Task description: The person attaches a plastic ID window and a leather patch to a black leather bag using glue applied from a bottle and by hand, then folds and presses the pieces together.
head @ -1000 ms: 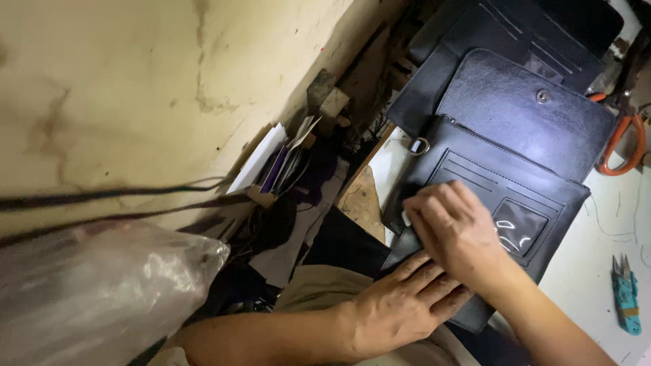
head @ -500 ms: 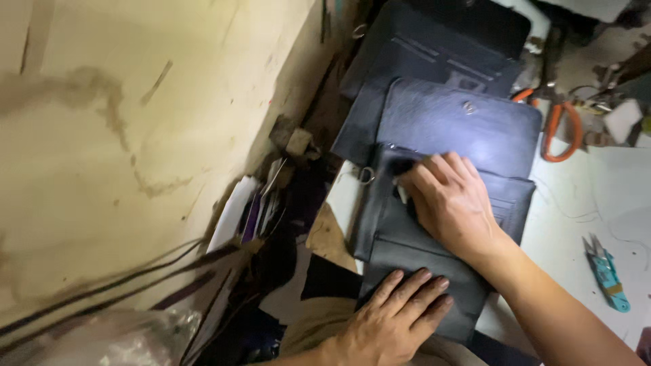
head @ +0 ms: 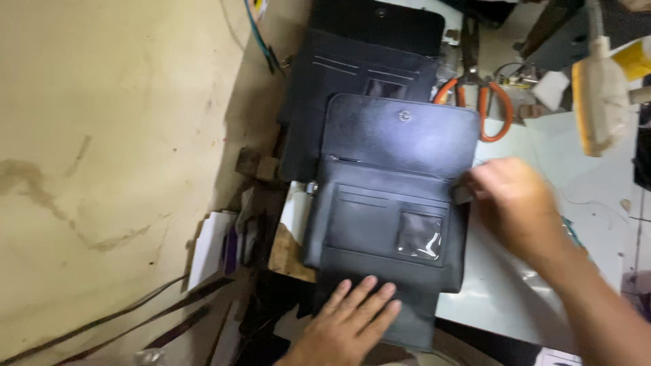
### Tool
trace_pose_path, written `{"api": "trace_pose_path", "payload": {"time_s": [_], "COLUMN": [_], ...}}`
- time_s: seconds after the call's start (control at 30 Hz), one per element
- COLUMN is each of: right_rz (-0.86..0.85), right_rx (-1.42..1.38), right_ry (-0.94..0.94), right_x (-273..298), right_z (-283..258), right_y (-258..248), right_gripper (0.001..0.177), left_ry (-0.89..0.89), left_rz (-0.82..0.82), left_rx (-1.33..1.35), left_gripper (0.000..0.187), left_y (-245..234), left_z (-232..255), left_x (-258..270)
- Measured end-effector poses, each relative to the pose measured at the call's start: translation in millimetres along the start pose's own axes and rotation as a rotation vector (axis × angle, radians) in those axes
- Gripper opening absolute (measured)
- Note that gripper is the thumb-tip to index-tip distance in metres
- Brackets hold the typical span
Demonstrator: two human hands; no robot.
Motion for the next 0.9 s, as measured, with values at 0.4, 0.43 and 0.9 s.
{"api": "trace_pose_path", "payload": {"time_s": [0.4,0.43,0.9], "right_rz": [0.078,0.052,0.073], "right_rx": [0.298,0.328,-0.214], "right_ry": [0.423,0.447,0.401], "right_x": [57.8,55.1,41.7], "right_z": [131.3,128.7,57.0], "right_y": [-21.3,-20.6,-38.6], "right_gripper": [0.013,0.022,0.016], "left_ry": [0.022,0.002,-0.048], "left_rz": [-0.094,-0.088,-0.002], "left_rx": [0.117,0.129,0.198], "left_gripper": [0.062,0.059,0.061], "left_y": [-48.6,-48.0,-51.2], "left_z": [4.5,5.0,6.3], "left_x": [-41.6,-44.3,-107.0]}}
Point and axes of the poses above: each hand's wrist, its own x-axis away from the middle knuckle, its own y-axis out of the palm, z = x × y, the point moved 6 cm from there along -x, towards the middle knuckle, and after that the axes turned 4 degrees about x, right-handed, at the moved point
